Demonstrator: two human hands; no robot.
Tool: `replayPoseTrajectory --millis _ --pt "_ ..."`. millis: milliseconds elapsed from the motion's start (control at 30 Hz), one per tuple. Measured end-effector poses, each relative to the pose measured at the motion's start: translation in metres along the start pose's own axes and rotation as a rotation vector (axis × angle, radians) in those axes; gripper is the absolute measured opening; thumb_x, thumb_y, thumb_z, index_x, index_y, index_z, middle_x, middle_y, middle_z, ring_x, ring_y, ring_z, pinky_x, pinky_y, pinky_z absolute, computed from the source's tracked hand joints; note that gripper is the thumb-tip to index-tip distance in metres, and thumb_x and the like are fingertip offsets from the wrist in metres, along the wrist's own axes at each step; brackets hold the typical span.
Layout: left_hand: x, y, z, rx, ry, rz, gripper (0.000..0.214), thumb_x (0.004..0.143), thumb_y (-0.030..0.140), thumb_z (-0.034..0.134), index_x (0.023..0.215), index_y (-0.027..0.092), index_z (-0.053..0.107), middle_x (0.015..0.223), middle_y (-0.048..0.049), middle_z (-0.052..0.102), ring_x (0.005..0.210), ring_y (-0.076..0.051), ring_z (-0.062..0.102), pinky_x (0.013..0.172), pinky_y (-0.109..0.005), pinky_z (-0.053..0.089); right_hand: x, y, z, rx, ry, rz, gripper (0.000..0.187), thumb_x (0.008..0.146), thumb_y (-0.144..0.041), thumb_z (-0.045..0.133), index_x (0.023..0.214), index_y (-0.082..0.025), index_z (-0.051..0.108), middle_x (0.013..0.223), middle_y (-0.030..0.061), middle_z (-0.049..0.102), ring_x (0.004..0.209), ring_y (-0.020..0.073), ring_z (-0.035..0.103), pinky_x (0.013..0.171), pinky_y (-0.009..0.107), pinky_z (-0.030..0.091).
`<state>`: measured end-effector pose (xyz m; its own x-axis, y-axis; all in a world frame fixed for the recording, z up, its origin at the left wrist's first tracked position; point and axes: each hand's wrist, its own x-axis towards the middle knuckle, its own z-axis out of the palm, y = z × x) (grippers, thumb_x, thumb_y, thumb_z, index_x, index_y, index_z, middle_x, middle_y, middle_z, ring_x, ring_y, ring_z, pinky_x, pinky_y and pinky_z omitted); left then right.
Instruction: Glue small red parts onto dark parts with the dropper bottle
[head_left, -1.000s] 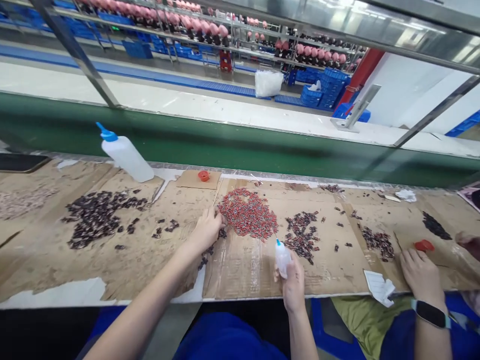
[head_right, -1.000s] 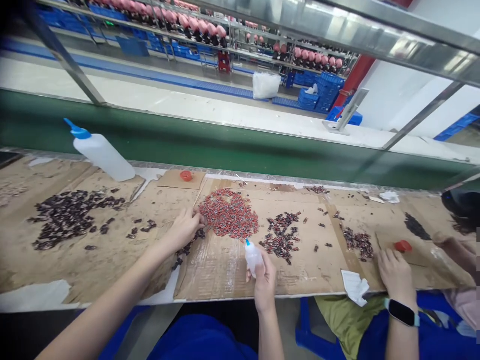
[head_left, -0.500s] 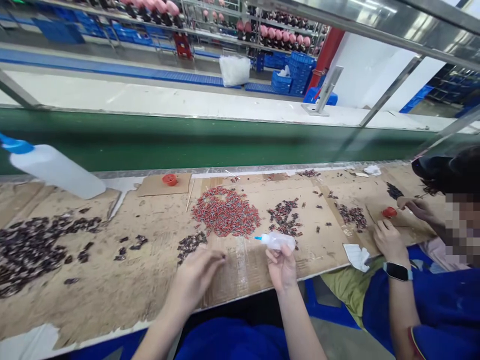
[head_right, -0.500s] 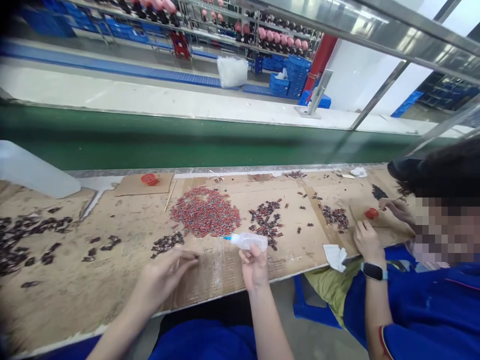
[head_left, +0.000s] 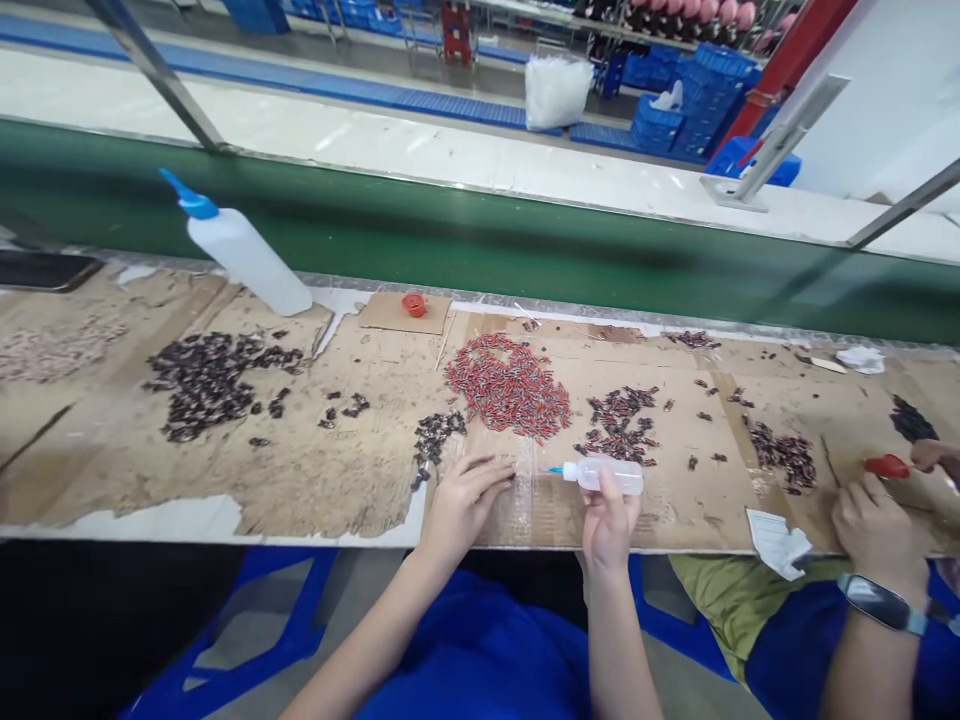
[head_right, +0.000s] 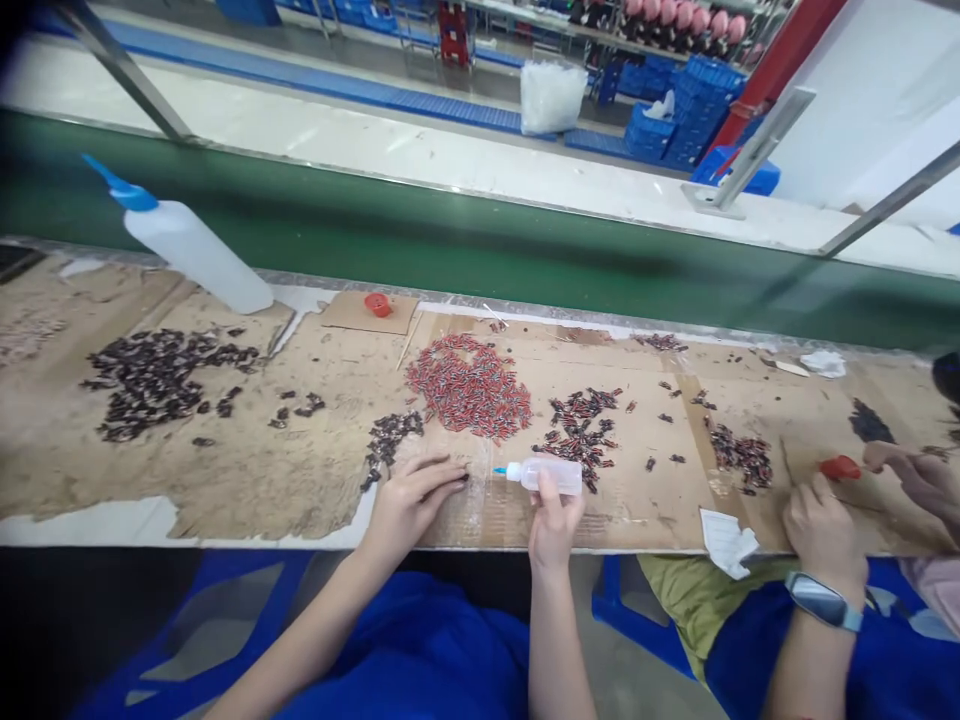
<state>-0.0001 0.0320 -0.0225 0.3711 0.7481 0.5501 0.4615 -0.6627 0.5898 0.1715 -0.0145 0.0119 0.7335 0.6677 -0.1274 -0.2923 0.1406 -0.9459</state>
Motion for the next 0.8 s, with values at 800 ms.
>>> replayPoseTrajectory --millis 800 --pt "-0.004 -0.004 0.000 -0.037 0.004 -0.159 0.013 0.087 0.022 0.064 0.093 0.024 0.075 0.088 -0.0034 0.078 0.088 -0.019 0.074 0.081 -0.034 0.061 -0.002 0.010 0.017 -0.507 -0.171 -0.128 0.030 0.072 -0.043 0.066 0.061 -0.016 0.069 0.058 0.0048 0.070 0.054 0.0195 0.065 0.051 0.027 0.051"
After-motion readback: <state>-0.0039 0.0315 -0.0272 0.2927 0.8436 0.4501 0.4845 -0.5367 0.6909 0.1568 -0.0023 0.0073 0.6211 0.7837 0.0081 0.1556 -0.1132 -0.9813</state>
